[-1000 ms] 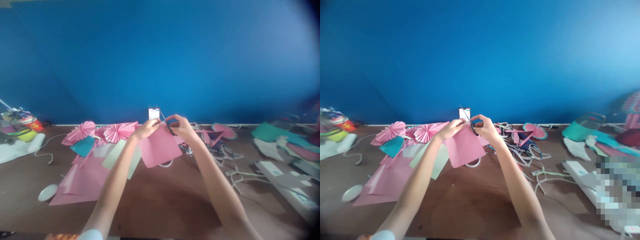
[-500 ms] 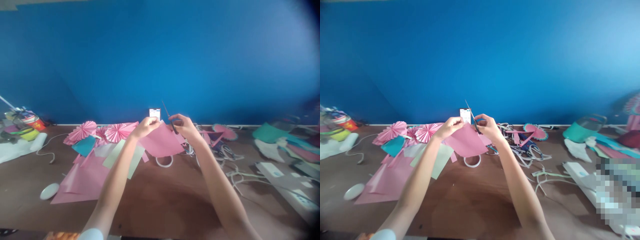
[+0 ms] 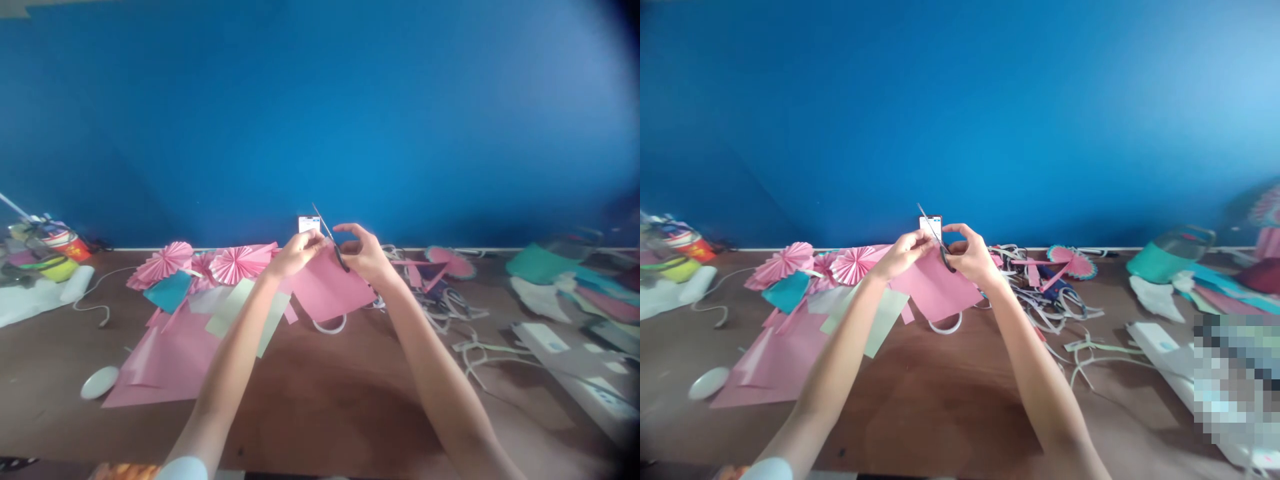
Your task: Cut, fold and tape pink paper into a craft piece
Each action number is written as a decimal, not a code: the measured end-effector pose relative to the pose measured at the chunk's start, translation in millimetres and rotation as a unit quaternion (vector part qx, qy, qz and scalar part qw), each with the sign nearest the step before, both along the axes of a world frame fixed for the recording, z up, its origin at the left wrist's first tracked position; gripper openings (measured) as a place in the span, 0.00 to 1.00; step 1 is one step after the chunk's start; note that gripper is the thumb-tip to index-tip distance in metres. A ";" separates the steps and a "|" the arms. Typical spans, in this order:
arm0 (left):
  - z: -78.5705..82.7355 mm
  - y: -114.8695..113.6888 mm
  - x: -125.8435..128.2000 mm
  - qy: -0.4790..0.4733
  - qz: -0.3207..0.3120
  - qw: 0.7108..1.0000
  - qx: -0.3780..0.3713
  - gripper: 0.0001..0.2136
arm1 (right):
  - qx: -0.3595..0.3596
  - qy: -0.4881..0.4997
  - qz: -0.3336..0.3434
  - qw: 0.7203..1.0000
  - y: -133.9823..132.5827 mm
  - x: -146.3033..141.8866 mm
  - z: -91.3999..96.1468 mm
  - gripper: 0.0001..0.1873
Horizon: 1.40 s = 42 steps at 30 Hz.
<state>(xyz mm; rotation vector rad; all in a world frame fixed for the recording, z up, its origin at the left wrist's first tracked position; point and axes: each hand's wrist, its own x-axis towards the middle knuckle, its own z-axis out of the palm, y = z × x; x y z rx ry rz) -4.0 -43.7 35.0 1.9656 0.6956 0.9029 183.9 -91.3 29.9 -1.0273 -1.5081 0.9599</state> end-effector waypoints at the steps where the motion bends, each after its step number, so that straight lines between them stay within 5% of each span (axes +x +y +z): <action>1: 0.1 -1.3 1.2 -0.004 0.004 1.000 -0.012 0.13 | 0.005 -0.004 0.001 1.000 -0.3 0.8 0.5 0.30; 8: -1.4 -3.6 5.8 -0.026 0.038 0.997 -0.060 0.10 | 0.025 -0.028 0.013 0.999 -0.9 3.4 2.1 0.28; 16: -9.8 -0.4 7.7 0.003 0.148 0.987 -0.064 0.09 | 0.035 -0.051 0.015 0.998 -1.0 2.5 1.8 0.26; 27: 1.9 -8.8 4.6 0.060 0.092 0.993 -0.036 0.10 | 0.039 -0.060 0.029 0.997 -0.6 5.3 1.7 0.26; 42: -9.6 -2.6 8.3 0.142 0.073 0.987 -0.014 0.11 | 0.057 -0.062 -0.055 0.995 15.2 3.9 -13.6 0.16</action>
